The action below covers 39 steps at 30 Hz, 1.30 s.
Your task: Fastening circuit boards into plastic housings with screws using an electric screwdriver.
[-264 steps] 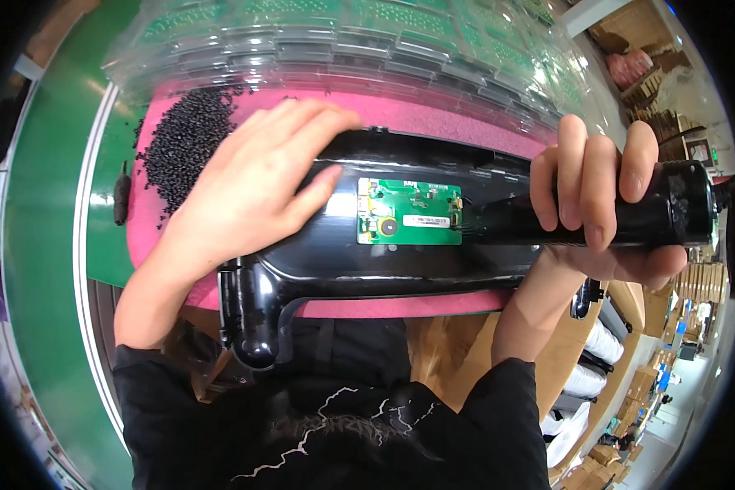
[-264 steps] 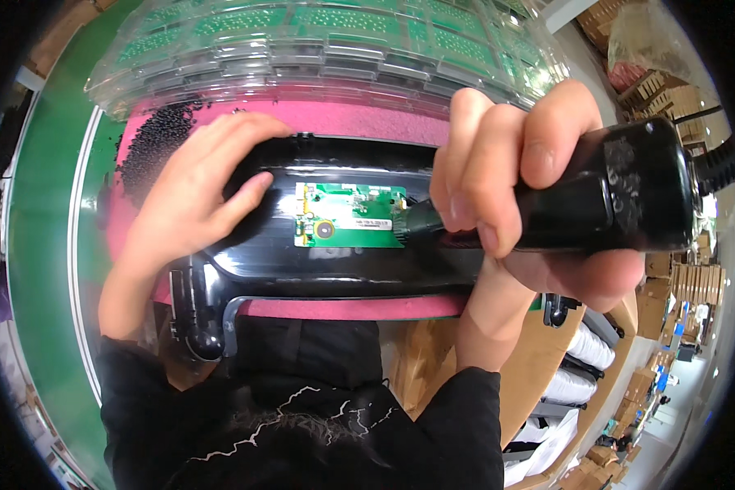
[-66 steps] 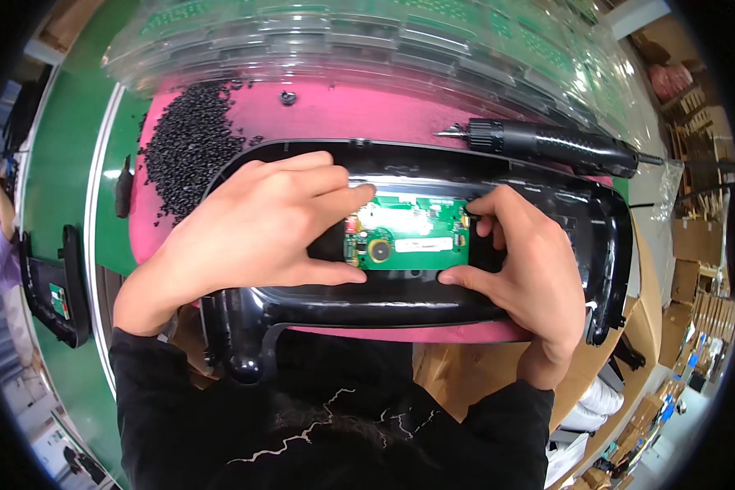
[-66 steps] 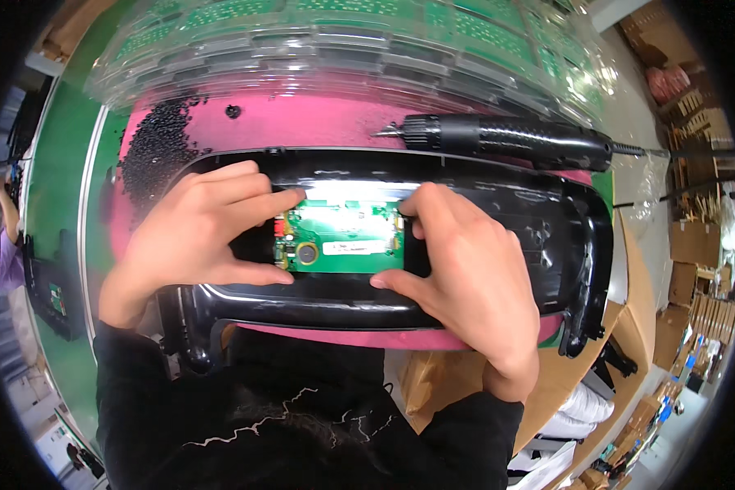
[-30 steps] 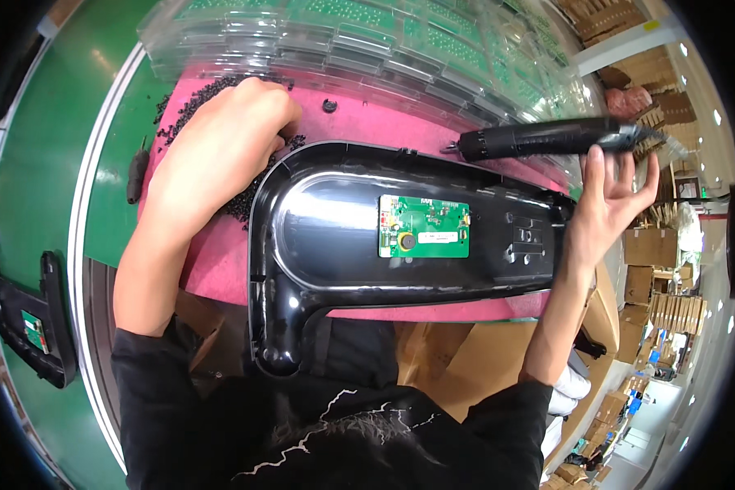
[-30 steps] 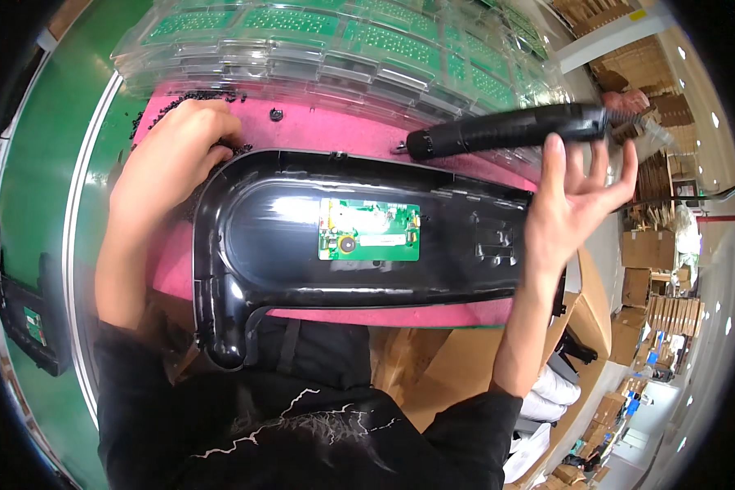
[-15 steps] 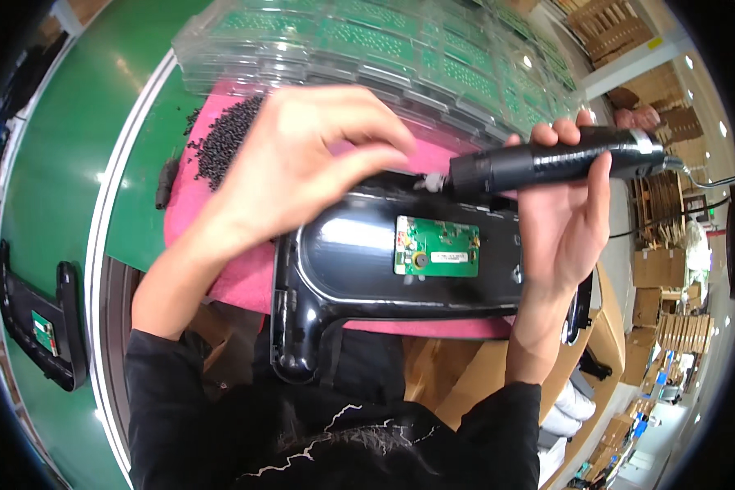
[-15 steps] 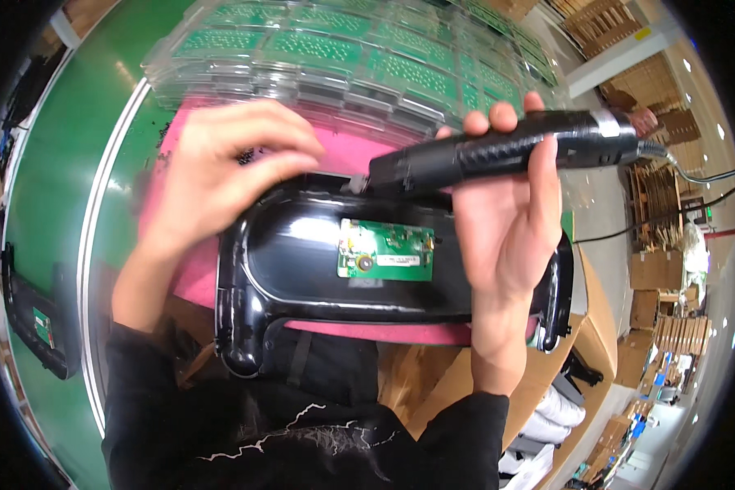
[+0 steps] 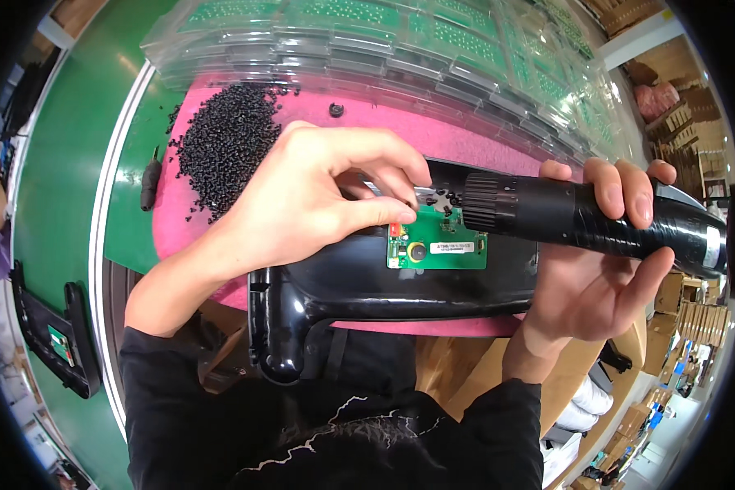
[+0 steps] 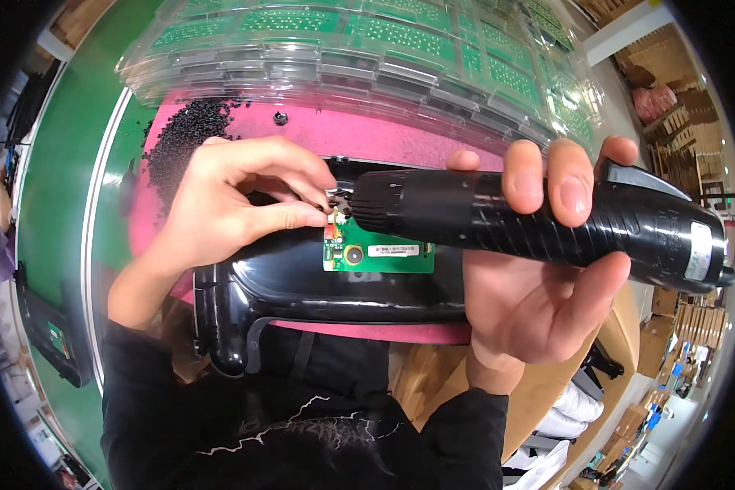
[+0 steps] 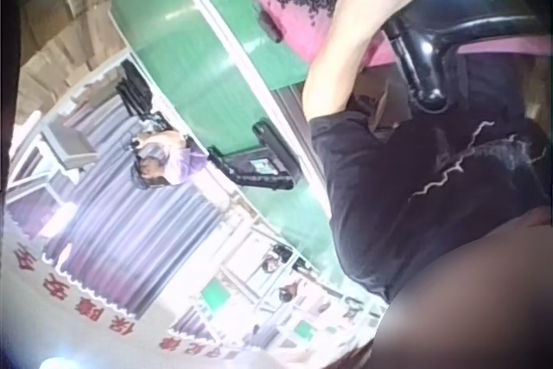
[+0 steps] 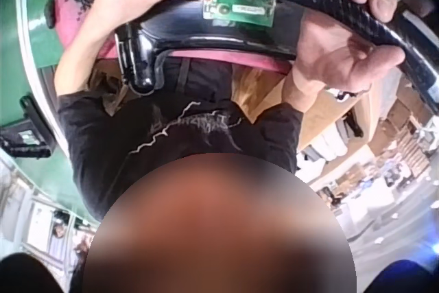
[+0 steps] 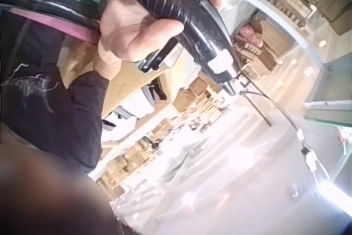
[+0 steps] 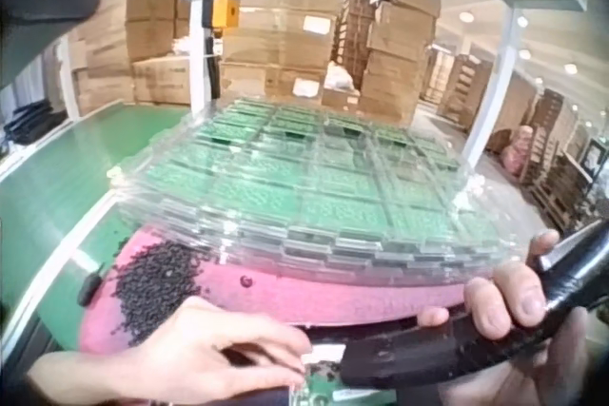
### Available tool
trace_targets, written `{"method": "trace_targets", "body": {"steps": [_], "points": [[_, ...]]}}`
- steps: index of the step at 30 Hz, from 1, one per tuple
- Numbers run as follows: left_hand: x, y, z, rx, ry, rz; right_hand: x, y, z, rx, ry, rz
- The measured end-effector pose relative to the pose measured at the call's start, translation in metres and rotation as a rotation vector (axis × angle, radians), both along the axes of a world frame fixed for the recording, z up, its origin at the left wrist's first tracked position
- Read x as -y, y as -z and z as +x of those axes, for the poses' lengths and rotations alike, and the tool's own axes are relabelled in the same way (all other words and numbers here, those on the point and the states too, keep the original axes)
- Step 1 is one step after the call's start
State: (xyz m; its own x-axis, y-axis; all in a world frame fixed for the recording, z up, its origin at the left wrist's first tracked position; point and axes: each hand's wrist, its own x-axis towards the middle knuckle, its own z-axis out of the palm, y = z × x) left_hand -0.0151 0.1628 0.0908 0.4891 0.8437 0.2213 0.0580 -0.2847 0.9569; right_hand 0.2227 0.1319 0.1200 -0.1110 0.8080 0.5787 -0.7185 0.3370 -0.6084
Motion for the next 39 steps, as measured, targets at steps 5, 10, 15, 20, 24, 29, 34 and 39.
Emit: {"method": "trace_targets", "body": {"steps": [5, 10, 15, 20, 24, 29, 34, 39], "points": [[-0.001, 0.004, -0.003, -0.009, -0.031, 0.102, 0.000, 0.002, -0.002, 0.032, -0.014, 0.017], [-0.005, 0.002, -0.011, -0.026, -0.024, 0.176, -0.009, 0.000, -0.010, 0.076, -0.096, 0.065], [-0.010, -0.006, -0.017, -0.022, 0.071, 0.163, -0.010, -0.009, -0.020, 0.109, -0.066, 0.002], [-0.009, -0.001, -0.024, 0.013, 0.176, 0.044, -0.015, -0.006, -0.030, -0.171, -0.071, -0.009], [-0.020, 0.000, -0.021, -0.362, 0.271, 0.502, -0.011, -0.020, 0.001, 0.053, 0.022, -0.030], [-0.016, 0.004, -0.021, -0.458, 0.394, 0.534, -0.022, -0.015, 0.004, 0.257, 0.285, -0.047], [-0.016, 0.006, -0.022, -0.512, 0.388, 0.553, -0.023, -0.016, -0.002, 0.358, 0.329, -0.130], [-0.018, 0.006, -0.022, -0.496, 0.391, 0.548, -0.025, -0.013, -0.006, 0.399, 0.364, -0.154]]}}
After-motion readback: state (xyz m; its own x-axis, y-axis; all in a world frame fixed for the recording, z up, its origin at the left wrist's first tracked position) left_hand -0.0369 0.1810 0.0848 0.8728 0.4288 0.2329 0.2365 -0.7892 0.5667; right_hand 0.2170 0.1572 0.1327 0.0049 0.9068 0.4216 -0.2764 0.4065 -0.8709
